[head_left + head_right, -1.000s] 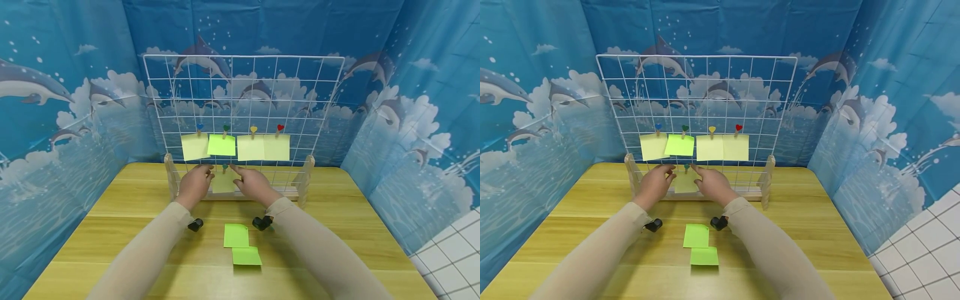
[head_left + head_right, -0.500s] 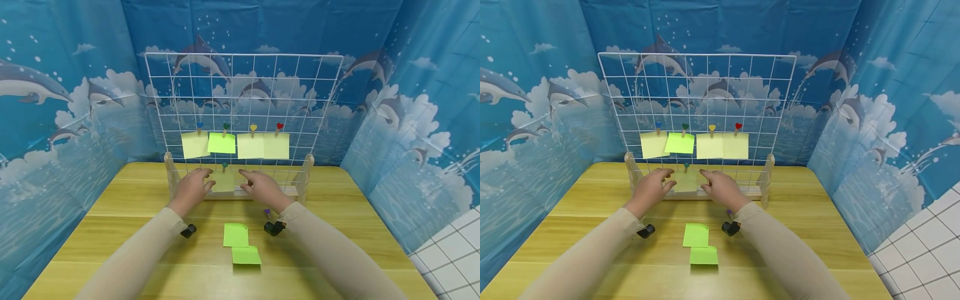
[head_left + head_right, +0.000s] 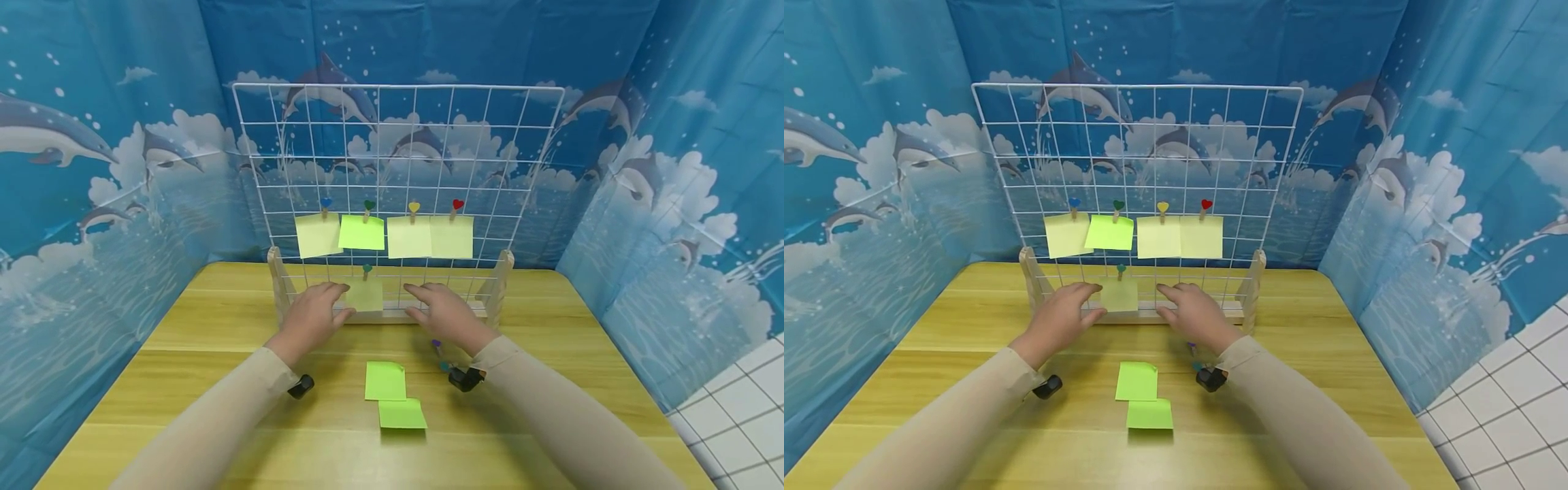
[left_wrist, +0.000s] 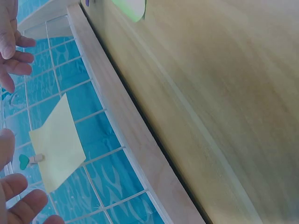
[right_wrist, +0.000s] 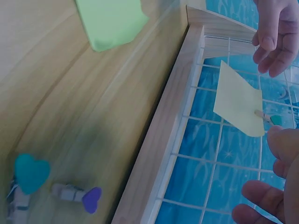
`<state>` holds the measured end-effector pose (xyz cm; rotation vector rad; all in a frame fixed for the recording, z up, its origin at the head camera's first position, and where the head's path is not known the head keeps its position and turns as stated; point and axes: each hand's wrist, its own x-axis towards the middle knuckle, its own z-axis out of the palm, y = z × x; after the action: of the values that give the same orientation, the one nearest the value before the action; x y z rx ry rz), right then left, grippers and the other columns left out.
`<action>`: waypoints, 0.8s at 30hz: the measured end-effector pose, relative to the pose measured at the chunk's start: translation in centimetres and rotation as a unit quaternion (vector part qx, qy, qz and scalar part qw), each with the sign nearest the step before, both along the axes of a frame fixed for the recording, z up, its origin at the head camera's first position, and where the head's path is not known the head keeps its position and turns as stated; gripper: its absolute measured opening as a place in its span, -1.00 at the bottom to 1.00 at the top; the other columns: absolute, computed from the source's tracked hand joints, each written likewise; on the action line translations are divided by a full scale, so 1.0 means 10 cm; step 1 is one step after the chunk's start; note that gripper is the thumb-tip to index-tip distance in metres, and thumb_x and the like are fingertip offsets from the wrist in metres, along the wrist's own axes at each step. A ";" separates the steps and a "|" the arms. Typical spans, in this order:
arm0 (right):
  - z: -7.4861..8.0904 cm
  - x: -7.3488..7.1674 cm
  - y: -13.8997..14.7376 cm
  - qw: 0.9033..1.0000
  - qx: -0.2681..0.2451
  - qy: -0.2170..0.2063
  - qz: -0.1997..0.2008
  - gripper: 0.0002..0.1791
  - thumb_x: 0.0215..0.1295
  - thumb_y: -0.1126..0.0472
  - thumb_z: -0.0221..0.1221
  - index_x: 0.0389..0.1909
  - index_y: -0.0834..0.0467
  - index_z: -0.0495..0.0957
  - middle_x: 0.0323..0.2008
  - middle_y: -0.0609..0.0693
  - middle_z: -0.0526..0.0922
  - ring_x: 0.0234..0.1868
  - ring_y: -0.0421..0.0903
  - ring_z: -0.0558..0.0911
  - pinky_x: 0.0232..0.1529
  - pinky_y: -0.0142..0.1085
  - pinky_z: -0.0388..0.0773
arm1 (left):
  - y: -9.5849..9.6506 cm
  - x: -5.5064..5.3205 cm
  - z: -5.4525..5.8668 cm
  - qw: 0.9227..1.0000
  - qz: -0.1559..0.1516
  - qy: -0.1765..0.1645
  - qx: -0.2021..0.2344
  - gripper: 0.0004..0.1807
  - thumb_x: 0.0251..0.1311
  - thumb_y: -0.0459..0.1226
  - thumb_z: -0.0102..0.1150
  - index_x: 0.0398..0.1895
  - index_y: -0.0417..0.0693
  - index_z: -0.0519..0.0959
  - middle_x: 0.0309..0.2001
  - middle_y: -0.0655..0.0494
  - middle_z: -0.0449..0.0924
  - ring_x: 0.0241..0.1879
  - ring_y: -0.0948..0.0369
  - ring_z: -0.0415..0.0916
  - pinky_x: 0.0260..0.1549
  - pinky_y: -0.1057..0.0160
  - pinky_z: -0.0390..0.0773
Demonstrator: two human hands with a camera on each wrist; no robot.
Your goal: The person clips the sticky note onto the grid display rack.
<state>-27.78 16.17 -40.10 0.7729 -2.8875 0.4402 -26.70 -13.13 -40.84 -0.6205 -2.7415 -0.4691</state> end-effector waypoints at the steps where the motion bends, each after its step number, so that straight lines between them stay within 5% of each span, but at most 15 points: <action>1: -0.01 0.00 0.02 1.000 0.000 0.000 0.000 -0.36 0.58 -0.08 0.18 0.55 0.08 0.40 0.38 0.21 0.58 0.40 0.24 0.55 0.44 0.14 0.47 | 0.00 0.01 0.00 1.000 -0.003 0.001 -0.003 -0.43 0.46 0.02 0.28 0.37 -0.10 0.56 0.31 -0.08 0.64 0.31 -0.11 0.59 0.32 -0.18 0.55; 24: -0.20 0.11 0.36 1.000 0.004 -0.006 0.015 -0.30 0.54 -0.03 0.24 0.56 0.17 0.35 0.56 0.31 0.31 0.55 0.39 0.32 0.52 0.26 0.29 | -0.01 0.20 -0.07 0.998 -0.017 -0.002 -0.067 -0.24 0.41 0.17 0.26 0.51 -0.05 0.44 0.47 -0.13 0.47 0.47 -0.22 0.40 0.39 -0.31 0.43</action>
<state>-26.70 19.74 -42.05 0.8199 -2.8948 0.4379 -24.66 -13.26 -41.49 -0.6999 -2.7869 -0.2955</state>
